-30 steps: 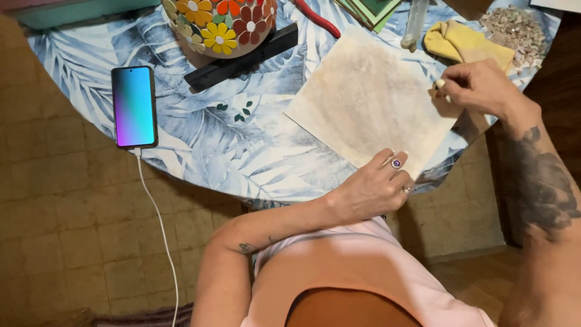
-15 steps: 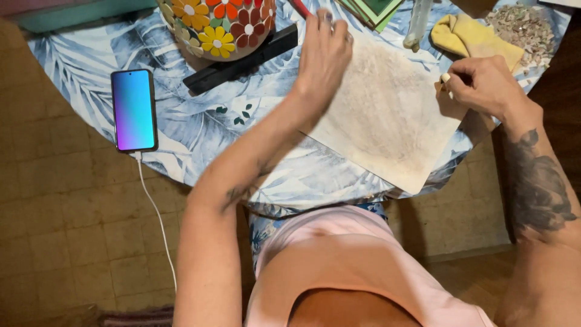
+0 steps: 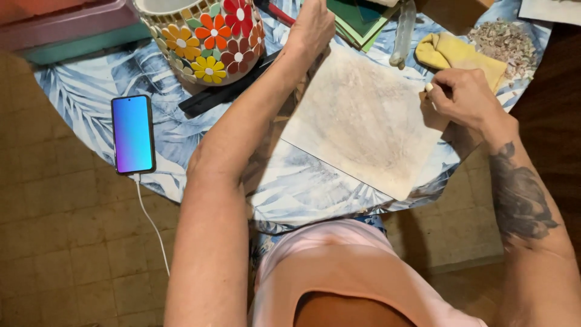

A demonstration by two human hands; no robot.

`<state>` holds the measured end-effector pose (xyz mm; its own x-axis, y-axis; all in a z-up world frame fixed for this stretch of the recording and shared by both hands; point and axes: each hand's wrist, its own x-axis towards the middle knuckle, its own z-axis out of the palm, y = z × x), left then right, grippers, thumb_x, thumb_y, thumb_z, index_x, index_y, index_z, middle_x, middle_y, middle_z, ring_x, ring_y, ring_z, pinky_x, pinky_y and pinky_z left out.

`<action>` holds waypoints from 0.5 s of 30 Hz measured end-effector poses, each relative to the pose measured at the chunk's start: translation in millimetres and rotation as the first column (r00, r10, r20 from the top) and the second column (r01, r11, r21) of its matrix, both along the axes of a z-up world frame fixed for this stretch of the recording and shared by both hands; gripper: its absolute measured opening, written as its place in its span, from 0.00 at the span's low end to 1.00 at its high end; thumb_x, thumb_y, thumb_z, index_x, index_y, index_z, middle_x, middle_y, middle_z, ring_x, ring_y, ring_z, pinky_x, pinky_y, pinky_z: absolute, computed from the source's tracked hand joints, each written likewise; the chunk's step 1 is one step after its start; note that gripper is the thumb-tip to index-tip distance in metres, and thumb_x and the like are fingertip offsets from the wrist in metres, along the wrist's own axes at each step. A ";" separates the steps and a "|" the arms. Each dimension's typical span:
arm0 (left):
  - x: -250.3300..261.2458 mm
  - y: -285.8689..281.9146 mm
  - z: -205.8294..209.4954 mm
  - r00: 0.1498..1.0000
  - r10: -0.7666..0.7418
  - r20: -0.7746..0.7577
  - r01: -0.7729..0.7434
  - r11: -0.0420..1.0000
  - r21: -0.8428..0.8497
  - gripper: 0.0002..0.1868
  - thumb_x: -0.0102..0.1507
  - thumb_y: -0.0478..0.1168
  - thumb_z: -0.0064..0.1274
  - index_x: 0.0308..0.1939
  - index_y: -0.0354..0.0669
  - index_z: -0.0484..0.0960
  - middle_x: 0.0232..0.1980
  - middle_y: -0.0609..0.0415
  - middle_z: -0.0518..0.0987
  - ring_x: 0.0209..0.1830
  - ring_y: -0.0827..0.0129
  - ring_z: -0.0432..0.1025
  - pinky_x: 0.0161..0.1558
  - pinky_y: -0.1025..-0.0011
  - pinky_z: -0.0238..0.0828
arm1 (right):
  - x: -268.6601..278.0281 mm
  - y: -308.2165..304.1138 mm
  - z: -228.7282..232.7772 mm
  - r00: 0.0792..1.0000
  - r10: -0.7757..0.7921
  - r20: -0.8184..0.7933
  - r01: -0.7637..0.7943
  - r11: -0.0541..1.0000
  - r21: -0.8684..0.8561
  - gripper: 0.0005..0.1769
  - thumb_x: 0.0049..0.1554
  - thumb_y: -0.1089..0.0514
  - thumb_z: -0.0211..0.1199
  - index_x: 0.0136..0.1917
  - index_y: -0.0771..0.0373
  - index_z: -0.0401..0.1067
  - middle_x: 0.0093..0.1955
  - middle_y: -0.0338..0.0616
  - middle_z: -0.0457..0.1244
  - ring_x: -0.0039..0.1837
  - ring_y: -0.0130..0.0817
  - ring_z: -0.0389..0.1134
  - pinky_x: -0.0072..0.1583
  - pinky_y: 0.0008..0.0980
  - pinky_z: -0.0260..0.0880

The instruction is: Sanding the edges of small white mosaic tiles by rubbing them against a piece of sandpaper on a table.

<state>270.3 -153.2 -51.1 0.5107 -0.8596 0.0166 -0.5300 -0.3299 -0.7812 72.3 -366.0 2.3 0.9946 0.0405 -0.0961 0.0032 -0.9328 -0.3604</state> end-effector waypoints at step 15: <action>-131.3 31.4 67.0 0.932 0.141 -0.333 -0.319 0.752 -0.577 0.11 0.54 0.40 0.40 0.39 0.54 0.73 0.40 0.54 0.72 0.43 0.62 0.66 0.44 0.61 0.57 | 18.3 18.3 -4.1 0.875 0.317 0.366 -0.048 0.810 -0.585 0.06 0.49 0.57 0.53 0.38 0.59 0.69 0.36 0.43 0.59 0.42 0.40 0.58 0.39 0.32 0.61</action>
